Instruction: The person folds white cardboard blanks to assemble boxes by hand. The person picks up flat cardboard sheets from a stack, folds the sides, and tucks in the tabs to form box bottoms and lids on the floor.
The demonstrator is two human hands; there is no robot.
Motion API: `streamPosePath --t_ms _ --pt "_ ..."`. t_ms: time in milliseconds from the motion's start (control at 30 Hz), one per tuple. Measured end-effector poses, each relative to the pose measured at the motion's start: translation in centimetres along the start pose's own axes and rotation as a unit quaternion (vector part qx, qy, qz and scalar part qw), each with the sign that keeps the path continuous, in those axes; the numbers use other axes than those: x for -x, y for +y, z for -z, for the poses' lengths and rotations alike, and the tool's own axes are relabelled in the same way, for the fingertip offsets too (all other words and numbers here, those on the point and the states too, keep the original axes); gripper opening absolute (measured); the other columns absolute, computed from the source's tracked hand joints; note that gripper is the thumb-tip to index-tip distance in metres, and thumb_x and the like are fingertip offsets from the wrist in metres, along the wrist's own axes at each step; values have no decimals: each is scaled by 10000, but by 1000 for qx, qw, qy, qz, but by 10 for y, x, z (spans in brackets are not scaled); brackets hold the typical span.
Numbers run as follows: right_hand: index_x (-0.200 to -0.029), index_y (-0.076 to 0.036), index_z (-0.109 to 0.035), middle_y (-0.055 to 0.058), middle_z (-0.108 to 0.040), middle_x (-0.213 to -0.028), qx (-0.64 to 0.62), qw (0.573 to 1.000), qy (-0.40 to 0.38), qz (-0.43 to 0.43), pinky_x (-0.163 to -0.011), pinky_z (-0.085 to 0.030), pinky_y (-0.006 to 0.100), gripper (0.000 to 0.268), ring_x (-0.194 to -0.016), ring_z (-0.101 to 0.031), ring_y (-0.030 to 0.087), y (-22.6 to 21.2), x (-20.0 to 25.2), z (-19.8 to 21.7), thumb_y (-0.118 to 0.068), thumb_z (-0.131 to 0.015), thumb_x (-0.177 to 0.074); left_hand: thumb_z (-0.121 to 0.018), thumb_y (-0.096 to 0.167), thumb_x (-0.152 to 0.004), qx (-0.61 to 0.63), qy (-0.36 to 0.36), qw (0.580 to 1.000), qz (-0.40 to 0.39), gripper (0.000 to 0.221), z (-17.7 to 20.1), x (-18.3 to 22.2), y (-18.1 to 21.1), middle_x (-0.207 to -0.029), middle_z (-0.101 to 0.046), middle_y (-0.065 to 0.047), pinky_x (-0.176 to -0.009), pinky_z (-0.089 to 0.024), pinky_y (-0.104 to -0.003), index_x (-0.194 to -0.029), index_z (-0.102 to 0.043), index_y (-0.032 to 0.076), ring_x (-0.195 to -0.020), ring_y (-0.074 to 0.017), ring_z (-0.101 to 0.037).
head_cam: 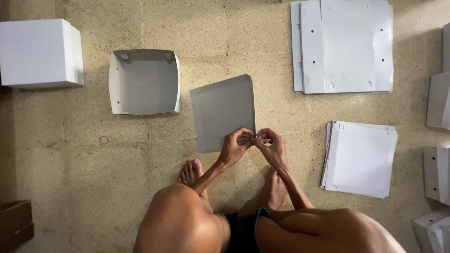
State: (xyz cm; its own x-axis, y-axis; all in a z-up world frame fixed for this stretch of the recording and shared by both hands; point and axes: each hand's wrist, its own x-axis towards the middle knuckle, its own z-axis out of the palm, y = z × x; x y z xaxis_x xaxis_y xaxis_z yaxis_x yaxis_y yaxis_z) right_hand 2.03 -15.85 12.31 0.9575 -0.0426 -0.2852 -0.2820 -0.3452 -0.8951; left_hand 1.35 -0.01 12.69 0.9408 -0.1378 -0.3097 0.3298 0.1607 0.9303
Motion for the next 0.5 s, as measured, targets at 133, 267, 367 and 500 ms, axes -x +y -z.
streamPosePath --t_ms 133,267,367,500 --pt "-907 -51 -719 78 -681 -712 5 1000 2 -24 -742 -538 295 143 -708 -651 164 0 4 -2 -136 -732 -793 -738 64 -836 -11 -6 1000 23 195 -3 -5 -15 -859 -689 -124 -807 -582 -300 -1007 -667 1 -841 -160 -700" --pt "-897 -84 -703 60 -673 -702 67 995 -9 -73 -680 -537 329 156 -657 -649 173 30 2 -1 -150 -714 -757 -727 53 -811 -61 -28 996 51 166 0 -16 -48 -837 -705 -121 -765 -579 -312 -967 -675 25 -809 -163 -704" --pt "-886 -72 -682 83 -675 -686 92 993 1 -71 -675 -543 340 212 -671 -677 216 60 0 -4 -163 -757 -711 -704 40 -814 -108 -48 991 59 147 0 -18 -60 -823 -718 -112 -727 -575 -320 -958 -674 43 -790 -168 -709" --pt "-886 -56 -641 81 -652 -658 150 987 11 -55 -684 -542 389 342 -688 -691 258 78 3 -5 -184 -807 -616 -736 105 -749 -216 -35 976 17 268 5 -40 -103 -895 -742 -92 -671 -595 -348 -1002 -659 152 -797 -249 -732"
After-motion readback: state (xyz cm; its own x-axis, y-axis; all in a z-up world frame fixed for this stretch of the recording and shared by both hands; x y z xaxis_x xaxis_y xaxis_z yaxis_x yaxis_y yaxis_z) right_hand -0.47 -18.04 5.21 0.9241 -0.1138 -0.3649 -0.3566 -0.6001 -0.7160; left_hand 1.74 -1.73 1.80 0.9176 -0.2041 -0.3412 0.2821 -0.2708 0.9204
